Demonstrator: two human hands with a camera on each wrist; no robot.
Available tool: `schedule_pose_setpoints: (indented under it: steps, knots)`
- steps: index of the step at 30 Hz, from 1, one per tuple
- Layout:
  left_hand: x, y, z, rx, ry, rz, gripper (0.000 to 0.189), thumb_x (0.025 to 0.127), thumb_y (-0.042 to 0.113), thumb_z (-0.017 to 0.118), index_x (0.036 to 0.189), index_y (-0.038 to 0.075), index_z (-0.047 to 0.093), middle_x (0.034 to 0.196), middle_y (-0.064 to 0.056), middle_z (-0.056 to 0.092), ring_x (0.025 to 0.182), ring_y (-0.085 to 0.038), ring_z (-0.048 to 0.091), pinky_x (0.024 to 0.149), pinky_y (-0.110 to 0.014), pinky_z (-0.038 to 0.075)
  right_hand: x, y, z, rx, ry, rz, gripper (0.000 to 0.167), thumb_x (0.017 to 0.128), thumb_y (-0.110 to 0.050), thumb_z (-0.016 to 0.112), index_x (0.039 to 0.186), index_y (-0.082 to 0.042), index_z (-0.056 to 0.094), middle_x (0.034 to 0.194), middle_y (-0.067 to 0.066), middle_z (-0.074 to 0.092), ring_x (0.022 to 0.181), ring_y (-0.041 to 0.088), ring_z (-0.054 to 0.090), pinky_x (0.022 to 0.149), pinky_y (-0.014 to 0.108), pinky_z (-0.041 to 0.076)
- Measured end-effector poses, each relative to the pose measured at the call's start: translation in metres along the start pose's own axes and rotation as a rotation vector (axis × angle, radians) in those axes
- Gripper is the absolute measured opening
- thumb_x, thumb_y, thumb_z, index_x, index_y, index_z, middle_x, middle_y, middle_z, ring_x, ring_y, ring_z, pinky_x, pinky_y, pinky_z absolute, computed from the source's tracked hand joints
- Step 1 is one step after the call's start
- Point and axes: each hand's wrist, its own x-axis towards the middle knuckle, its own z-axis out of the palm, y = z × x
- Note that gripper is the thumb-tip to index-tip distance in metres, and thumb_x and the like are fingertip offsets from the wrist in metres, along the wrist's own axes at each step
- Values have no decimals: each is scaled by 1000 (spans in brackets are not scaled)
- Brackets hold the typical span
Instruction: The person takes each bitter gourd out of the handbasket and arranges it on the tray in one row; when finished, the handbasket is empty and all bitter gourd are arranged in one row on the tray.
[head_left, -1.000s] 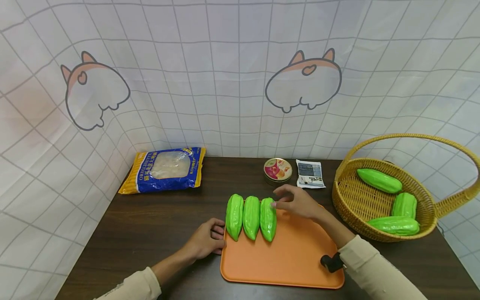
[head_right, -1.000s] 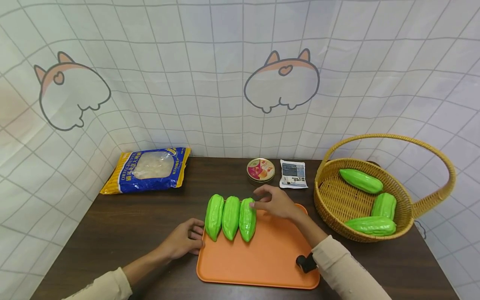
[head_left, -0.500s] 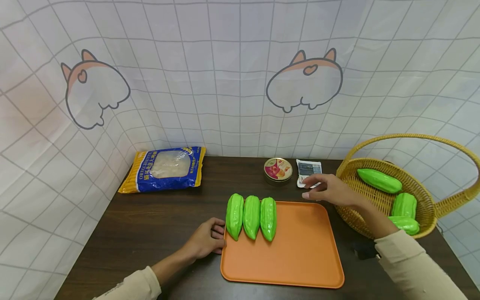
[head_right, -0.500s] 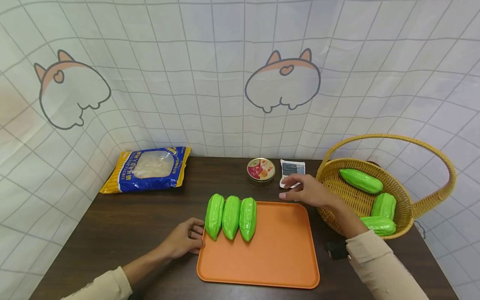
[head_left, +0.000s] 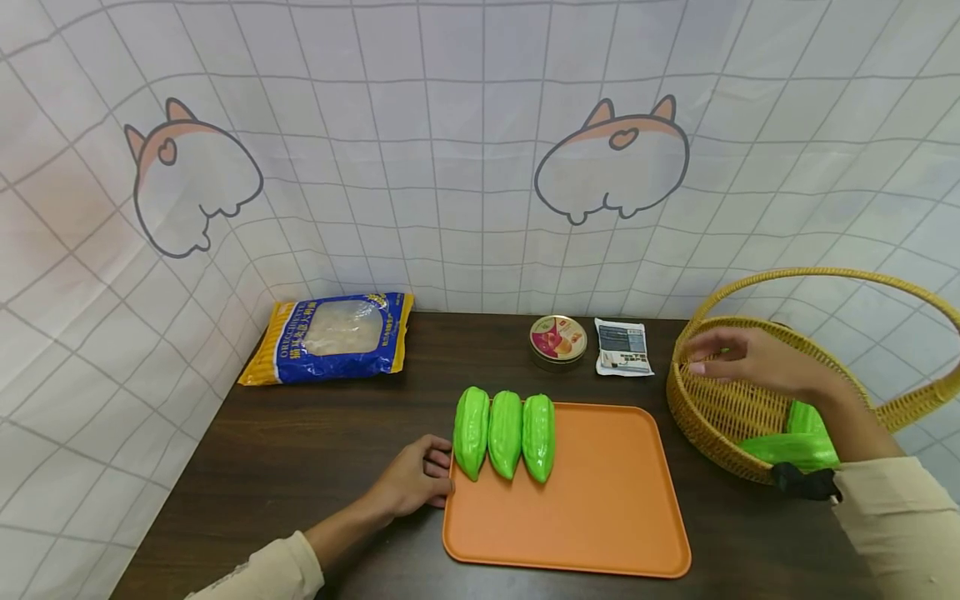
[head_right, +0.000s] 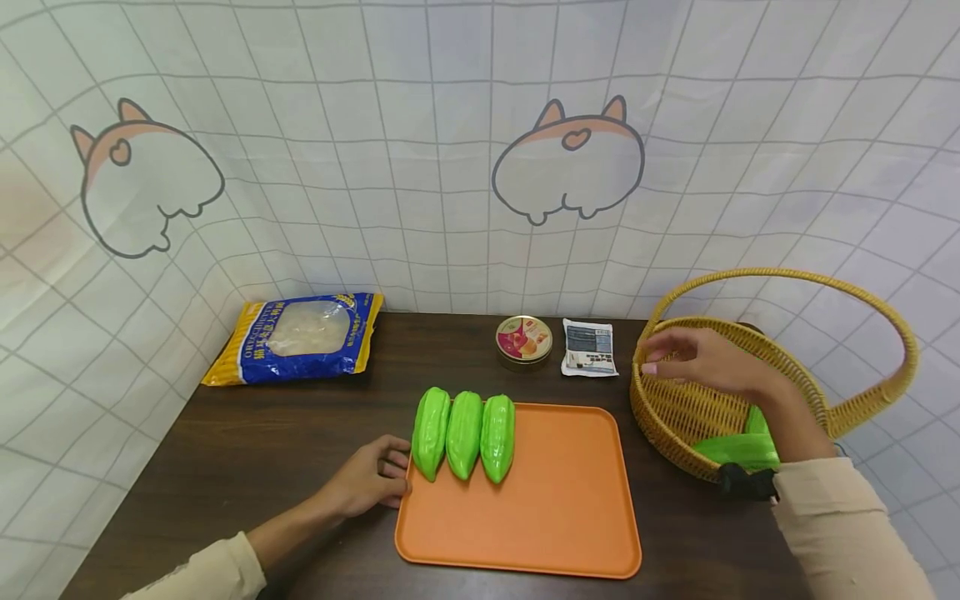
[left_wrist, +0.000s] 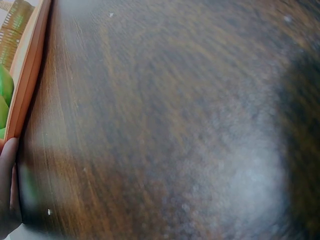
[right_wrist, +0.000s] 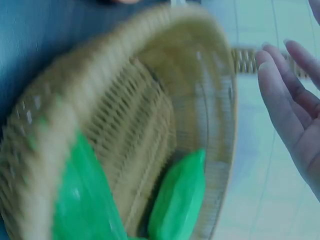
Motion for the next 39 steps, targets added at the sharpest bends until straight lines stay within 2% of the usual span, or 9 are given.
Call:
schedule_pose_setpoints:
  steps: [6,9,13,16,21,28,35,39]
  knots:
    - [-1,0,-1,-2,2,0,61,75,-2,73,132,-4,52,112,-17,57,90,-20,61,63,-35,64,-1,24,-21,-62,13,99,54,99,-35,61,142,-3,49,131,21,58,92,9,66,75,28,60]
    - [-2,0,-1,1,4,2,61,74,-2,73,131,-4,52,111,-16,57,90,-20,61,63,-35,64,0,37,-28,-61,20,125,56,101,-34,58,143,1,45,135,27,54,100,21,67,79,33,61]
    - [-1,1,0,-5,16,0,61,74,-3,73,131,-4,52,111,-16,57,90,-20,61,63,-35,64,2,53,-34,-25,47,137,60,103,-31,55,145,9,39,138,37,46,114,45,60,84,44,62]
    - [0,2,1,-3,18,-5,61,73,-3,73,131,-4,53,111,-16,57,90,-20,61,63,-35,64,5,64,-35,-32,67,163,66,103,-34,54,145,12,35,139,40,43,118,53,54,86,50,60]
    - [0,1,1,8,13,-7,61,74,-2,74,131,-4,52,111,-16,58,90,-20,61,63,-35,64,7,78,-33,-79,101,209,74,101,-42,56,145,13,35,139,42,41,120,56,50,90,58,56]
    - [1,2,1,8,10,-13,61,74,-2,74,131,-3,52,113,-16,57,91,-20,61,64,-35,64,9,82,-34,-221,144,240,75,98,-49,56,140,12,43,141,45,37,124,61,40,95,71,43]
    - [0,2,1,12,6,-16,61,75,-2,73,132,-3,52,113,-16,57,91,-20,61,64,-35,64,14,89,-34,-304,105,255,79,97,-49,57,141,14,40,143,48,30,124,65,37,98,76,37]
    - [-1,2,1,11,3,-16,61,75,-2,73,132,-4,52,112,-16,57,91,-20,61,64,-35,64,17,92,-31,-312,73,259,84,96,-50,59,143,16,36,143,49,27,125,67,32,99,78,35]
